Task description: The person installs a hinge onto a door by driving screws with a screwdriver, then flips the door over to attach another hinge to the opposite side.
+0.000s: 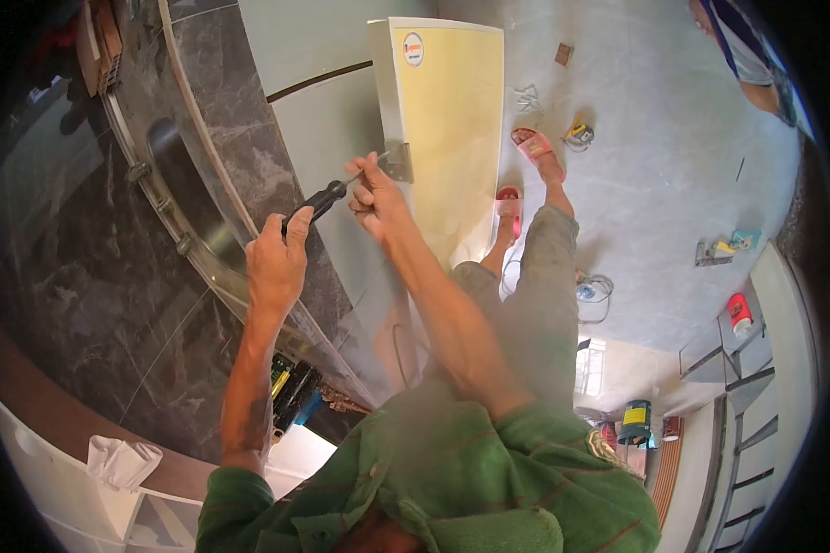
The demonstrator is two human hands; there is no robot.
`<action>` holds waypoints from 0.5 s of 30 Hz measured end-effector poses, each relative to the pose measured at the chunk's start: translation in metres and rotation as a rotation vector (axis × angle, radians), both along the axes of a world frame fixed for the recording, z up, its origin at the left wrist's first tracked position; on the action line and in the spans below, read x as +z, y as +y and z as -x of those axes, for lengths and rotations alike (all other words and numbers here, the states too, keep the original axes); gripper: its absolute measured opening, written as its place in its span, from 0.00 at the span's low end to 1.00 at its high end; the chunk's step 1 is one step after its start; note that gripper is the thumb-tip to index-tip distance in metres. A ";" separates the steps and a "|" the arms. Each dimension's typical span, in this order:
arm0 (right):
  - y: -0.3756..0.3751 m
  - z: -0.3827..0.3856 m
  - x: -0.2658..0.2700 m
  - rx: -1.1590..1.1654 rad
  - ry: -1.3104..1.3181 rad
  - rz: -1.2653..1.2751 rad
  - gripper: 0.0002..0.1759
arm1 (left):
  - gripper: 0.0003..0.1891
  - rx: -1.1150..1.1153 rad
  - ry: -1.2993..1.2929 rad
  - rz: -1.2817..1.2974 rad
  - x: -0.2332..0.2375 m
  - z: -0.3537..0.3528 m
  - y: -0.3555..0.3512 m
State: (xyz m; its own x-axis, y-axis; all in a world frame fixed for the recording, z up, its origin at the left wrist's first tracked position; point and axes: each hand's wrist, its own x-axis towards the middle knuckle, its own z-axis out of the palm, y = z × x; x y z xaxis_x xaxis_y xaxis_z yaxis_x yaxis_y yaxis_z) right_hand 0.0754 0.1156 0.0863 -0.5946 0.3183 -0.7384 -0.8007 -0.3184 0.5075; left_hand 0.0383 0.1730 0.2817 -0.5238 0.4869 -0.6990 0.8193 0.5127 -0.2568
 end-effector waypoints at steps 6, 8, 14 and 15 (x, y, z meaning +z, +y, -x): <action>-0.010 0.010 -0.021 -0.062 0.013 -0.060 0.20 | 0.16 -0.576 -0.334 -0.593 -0.011 0.019 -0.027; -0.009 0.015 -0.018 -0.011 0.016 0.001 0.18 | 0.17 -0.592 -0.348 -0.563 -0.014 0.030 -0.032; 0.000 0.002 -0.004 -0.074 0.050 -0.061 0.15 | 0.18 -0.068 -0.098 -0.256 -0.009 0.019 -0.017; 0.000 -0.003 -0.002 -0.067 0.042 -0.085 0.15 | 0.17 -0.237 -0.151 -0.363 -0.009 0.017 -0.019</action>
State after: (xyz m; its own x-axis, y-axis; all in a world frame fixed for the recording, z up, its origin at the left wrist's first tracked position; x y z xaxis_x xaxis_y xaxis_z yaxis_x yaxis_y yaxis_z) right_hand 0.0782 0.1158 0.0847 -0.5998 0.4184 -0.6821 -0.8001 -0.3081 0.5146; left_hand 0.0214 0.1538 0.2722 -0.2743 0.8086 -0.5205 0.9391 0.3418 0.0361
